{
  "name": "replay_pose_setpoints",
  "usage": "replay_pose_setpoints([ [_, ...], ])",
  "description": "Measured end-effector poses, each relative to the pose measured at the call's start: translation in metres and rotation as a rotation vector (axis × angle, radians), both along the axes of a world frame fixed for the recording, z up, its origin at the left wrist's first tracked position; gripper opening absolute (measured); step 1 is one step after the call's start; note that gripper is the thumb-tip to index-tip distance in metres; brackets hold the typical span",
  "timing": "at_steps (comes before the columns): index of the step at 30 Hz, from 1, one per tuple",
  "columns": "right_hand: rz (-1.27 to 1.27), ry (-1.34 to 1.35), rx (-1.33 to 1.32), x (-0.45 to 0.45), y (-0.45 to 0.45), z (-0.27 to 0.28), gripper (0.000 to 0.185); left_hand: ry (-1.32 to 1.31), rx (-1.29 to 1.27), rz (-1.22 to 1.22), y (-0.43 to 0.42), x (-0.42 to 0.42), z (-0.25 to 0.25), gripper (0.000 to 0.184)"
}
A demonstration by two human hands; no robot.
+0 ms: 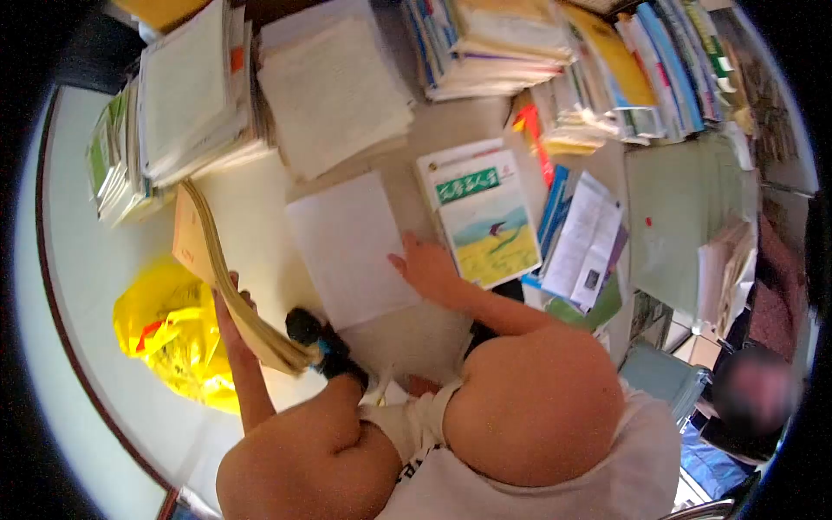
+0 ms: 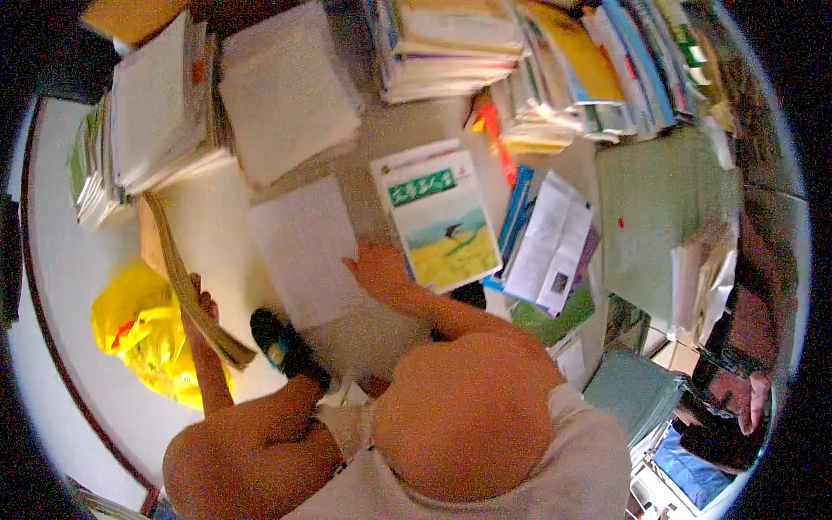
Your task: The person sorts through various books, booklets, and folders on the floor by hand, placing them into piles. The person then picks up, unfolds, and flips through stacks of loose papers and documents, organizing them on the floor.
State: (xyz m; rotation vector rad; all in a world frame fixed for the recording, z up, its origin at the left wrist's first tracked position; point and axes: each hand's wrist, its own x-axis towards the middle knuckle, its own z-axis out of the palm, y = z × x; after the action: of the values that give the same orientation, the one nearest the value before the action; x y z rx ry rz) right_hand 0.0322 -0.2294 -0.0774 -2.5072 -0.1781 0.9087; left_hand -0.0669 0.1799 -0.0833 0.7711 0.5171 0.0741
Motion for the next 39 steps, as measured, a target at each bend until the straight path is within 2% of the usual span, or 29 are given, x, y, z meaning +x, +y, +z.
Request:
replay_pose_setpoints([
  [1,0.071,-0.164,-0.068,0.004,-0.002,0.011,0.035,0.099,0.086,0.04,-0.021,0.011,0.018,0.042],
  [2,0.068,-0.184,-0.077,0.017,-0.008,0.019,0.035,0.204,0.166,0.075,-0.059,0.037,0.059,0.047],
  [4,-0.135,0.106,0.532,0.037,-0.019,0.035,0.052,0.126,0.095,0.038,-0.078,0.05,0.072,0.05],
  [5,-0.133,0.09,0.526,0.043,-0.018,0.045,0.052,0.086,0.187,-0.028,-0.091,0.061,0.077,0.05],
  [7,-0.508,0.709,1.441,0.055,-0.013,0.062,0.05,0.038,0.275,-0.091,-0.122,0.08,0.085,0.05],
  [8,-0.505,0.699,1.438,0.055,-0.014,0.062,0.05,0.049,0.402,-0.125,-0.137,0.087,0.087,0.049],
  [10,-0.433,0.525,1.014,0.05,-0.017,0.061,0.054,-0.028,0.554,-0.193,-0.16,0.1,0.09,0.043],
  [11,-0.435,0.517,1.011,0.045,-0.019,0.062,0.054,-0.006,0.547,-0.211,-0.162,0.098,0.069,0.041],
  [13,-0.461,0.001,0.85,0.037,-0.023,0.066,0.056,0.024,0.49,-0.257,-0.185,0.095,0.075,0.044],
  [17,-0.55,0.0,0.877,0.043,-0.045,0.07,0.051,0.124,0.329,-0.376,-0.224,0.092,0.081,0.051],
  [19,-0.34,-0.195,0.591,0.045,-0.058,0.078,0.043,0.11,0.291,-0.432,-0.225,0.09,0.064,0.055],
  [21,0.029,-0.186,0.244,0.086,-0.097,0.078,0.037,0.164,0.229,-0.419,-0.223,0.087,0.061,0.055],
  [23,-0.184,-0.644,0.248,0.145,-0.117,0.114,0.033,0.217,0.171,-0.407,-0.221,0.087,0.062,0.055],
  [25,-0.066,-1.118,0.151,0.223,-0.137,0.135,0.043,0.224,0.098,-0.44,-0.22,0.085,0.069,0.053],
  [26,-0.026,-1.006,0.111,0.255,-0.142,0.159,0.057,0.223,0.099,-0.44,-0.221,0.086,0.074,0.053],
  [28,0.279,-1.247,0.046,0.33,-0.154,0.154,0.072,0.242,0.11,-0.446,-0.225,0.086,0.081,0.052],
  [29,0.274,-1.245,0.051,0.355,-0.157,0.152,0.072,0.246,0.115,-0.446,-0.223,0.086,0.082,0.052],
  [31,0.489,-1.065,-0.026,0.386,-0.158,0.153,0.083,0.279,0.147,-0.454,-0.219,0.086,0.082,0.054],
  [35,0.514,-0.862,-0.081,0.406,-0.156,0.145,0.079,0.294,0.135,-0.411,-0.216,0.085,0.083,0.055],
  [37,0.678,-1.094,-0.133,0.409,-0.159,0.14,0.066,0.266,0.158,-0.415,-0.215,0.086,0.095,0.055],
  [38,0.672,-1.095,-0.129,0.408,-0.159,0.138,0.066,0.269,0.164,-0.418,-0.214,0.086,0.098,0.055],
  [39,0.666,-1.062,-0.28,0.409,-0.159,0.142,0.059,0.263,0.179,-0.405,-0.213,0.089,0.099,0.055],
])
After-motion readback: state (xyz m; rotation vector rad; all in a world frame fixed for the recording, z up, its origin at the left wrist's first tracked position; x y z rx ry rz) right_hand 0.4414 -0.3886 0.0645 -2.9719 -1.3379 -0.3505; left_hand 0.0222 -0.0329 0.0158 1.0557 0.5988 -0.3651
